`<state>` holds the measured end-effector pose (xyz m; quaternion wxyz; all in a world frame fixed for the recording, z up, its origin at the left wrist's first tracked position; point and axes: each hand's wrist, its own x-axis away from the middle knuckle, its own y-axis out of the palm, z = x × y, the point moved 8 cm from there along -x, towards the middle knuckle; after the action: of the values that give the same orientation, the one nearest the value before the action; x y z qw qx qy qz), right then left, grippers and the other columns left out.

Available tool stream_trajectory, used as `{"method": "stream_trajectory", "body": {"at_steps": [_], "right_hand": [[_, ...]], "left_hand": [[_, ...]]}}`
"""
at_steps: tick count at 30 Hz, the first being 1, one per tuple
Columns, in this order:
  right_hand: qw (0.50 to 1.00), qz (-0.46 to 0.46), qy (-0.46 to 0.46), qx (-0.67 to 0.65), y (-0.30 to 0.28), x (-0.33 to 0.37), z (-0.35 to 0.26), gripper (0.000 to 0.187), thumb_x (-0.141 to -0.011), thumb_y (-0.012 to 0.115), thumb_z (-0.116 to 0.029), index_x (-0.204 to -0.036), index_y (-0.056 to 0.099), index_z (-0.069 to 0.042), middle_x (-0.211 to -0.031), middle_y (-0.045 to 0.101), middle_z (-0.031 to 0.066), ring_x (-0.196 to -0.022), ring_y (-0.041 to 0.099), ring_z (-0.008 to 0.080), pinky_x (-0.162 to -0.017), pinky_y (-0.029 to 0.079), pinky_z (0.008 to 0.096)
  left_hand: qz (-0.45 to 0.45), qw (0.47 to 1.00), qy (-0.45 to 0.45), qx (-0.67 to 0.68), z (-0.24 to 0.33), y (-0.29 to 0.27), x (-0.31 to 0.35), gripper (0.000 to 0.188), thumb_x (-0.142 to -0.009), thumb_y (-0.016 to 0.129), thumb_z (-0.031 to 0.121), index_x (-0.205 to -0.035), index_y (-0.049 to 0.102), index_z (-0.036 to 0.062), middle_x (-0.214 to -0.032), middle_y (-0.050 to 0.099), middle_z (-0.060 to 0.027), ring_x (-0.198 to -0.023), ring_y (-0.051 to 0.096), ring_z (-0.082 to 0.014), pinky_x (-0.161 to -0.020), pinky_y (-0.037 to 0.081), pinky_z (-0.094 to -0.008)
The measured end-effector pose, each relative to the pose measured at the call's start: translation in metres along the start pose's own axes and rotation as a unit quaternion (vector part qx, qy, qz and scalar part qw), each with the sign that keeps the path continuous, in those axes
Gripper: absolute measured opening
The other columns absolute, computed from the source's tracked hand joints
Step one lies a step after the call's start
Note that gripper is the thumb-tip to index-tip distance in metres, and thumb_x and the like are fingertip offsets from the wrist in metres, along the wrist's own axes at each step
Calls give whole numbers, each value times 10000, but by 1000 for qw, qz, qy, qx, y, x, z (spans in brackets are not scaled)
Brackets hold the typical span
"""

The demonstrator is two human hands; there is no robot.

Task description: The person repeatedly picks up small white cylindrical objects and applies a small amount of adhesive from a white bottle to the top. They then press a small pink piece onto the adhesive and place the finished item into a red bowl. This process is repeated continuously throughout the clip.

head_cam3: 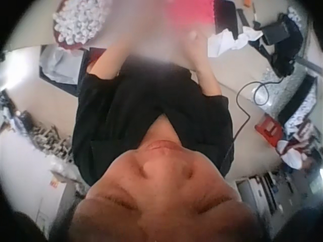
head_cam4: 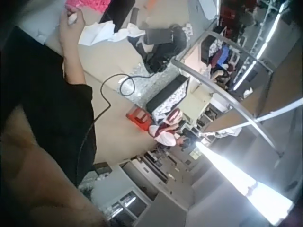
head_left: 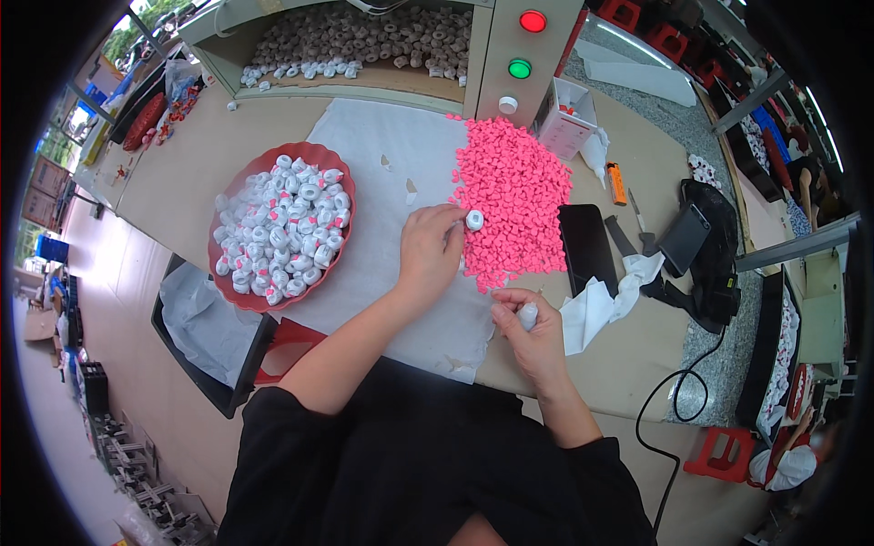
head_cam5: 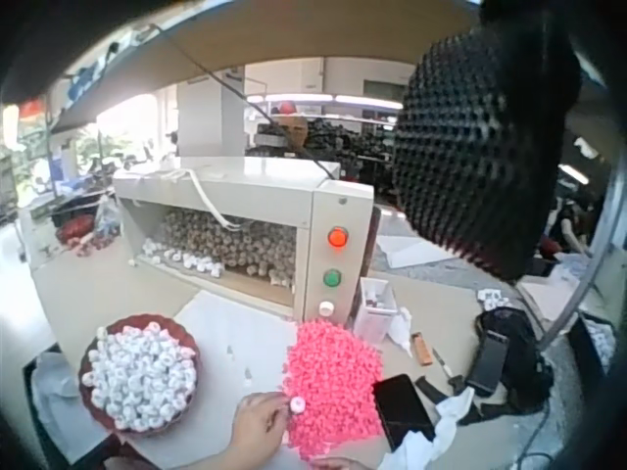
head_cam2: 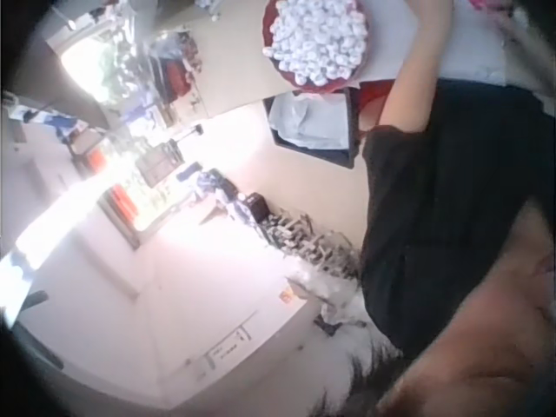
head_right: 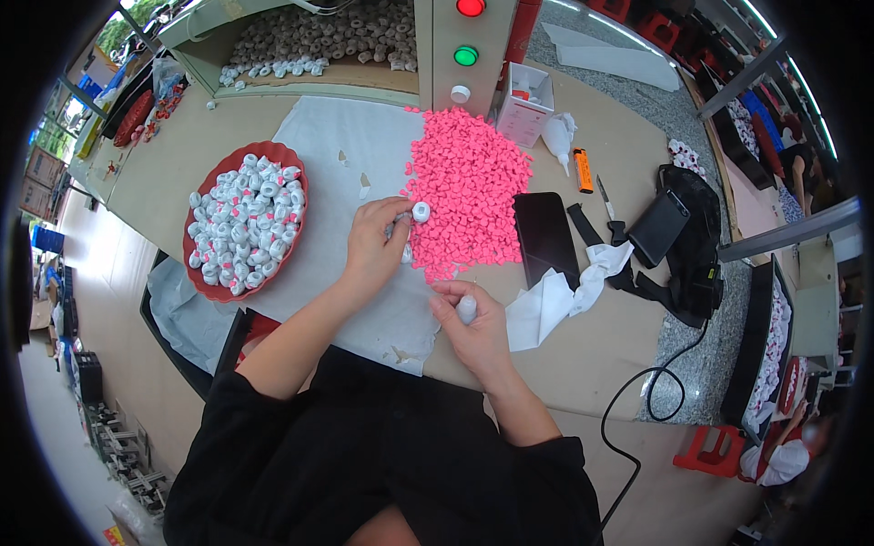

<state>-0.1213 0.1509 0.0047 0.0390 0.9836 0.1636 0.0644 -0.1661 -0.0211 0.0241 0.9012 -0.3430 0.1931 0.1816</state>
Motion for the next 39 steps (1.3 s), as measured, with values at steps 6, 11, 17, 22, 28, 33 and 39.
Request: {"method": "stream_trajectory", "body": {"at_steps": [6,11,17,22,28,33,39], "right_hand": [[980,-27,-1,-198,-5,-8,5,303,-790,579,-42,-1063,450,-10,-860,498,32,-772,475,93,-696,409,232],[986,13,15,-165,-5,-8,-2,282,-832,562,-84,-1067,431,-1,-901,512,56,-785,521,119,-670,437,250],[991,10,20,-133,-2,-6,-1,307,-860,534,-104,-1130,448,14,-876,540,61,-711,556,132,-638,454,262],[983,16,5,-182,-6,-6,-6,340,-868,496,-102,-1186,445,7,-911,573,83,-724,568,149,-625,446,265],[964,78,-43,-252,-26,0,-18,326,-777,643,-77,-1064,502,-14,-841,560,51,-665,498,121,-593,406,248],[920,87,-64,-376,-35,4,-14,214,-797,631,-112,-960,527,-20,-881,546,52,-656,461,121,-561,359,252],[938,52,-74,-336,-27,7,-15,203,-844,564,-118,-1012,495,-29,-934,531,86,-692,508,145,-595,395,271]], "left_hand": [[75,966,-96,228,-12,-42,16,247,-836,557,125,-1063,535,30,-1131,501,-144,-994,486,-259,-811,406,-328],[-42,996,-52,55,13,-49,51,267,-753,661,114,-969,532,24,-933,493,-112,-872,486,-245,-755,413,-332],[-98,993,68,-13,32,-39,58,264,-652,718,75,-877,590,28,-915,488,-117,-823,491,-273,-709,420,-349],[-51,993,98,29,47,-51,65,230,-680,697,55,-885,595,25,-907,499,-125,-779,517,-262,-667,446,-326],[-173,786,-259,534,19,-12,85,288,-812,606,61,-1083,522,12,-960,540,-49,-828,576,-149,-700,491,-278],[-190,660,-335,645,32,-4,83,315,-817,602,54,-1107,485,13,-916,550,-49,-796,569,-126,-703,485,-255],[-158,739,-275,594,23,3,83,233,-773,626,-26,-955,490,24,-873,555,-48,-754,558,-105,-656,481,-237]]}}
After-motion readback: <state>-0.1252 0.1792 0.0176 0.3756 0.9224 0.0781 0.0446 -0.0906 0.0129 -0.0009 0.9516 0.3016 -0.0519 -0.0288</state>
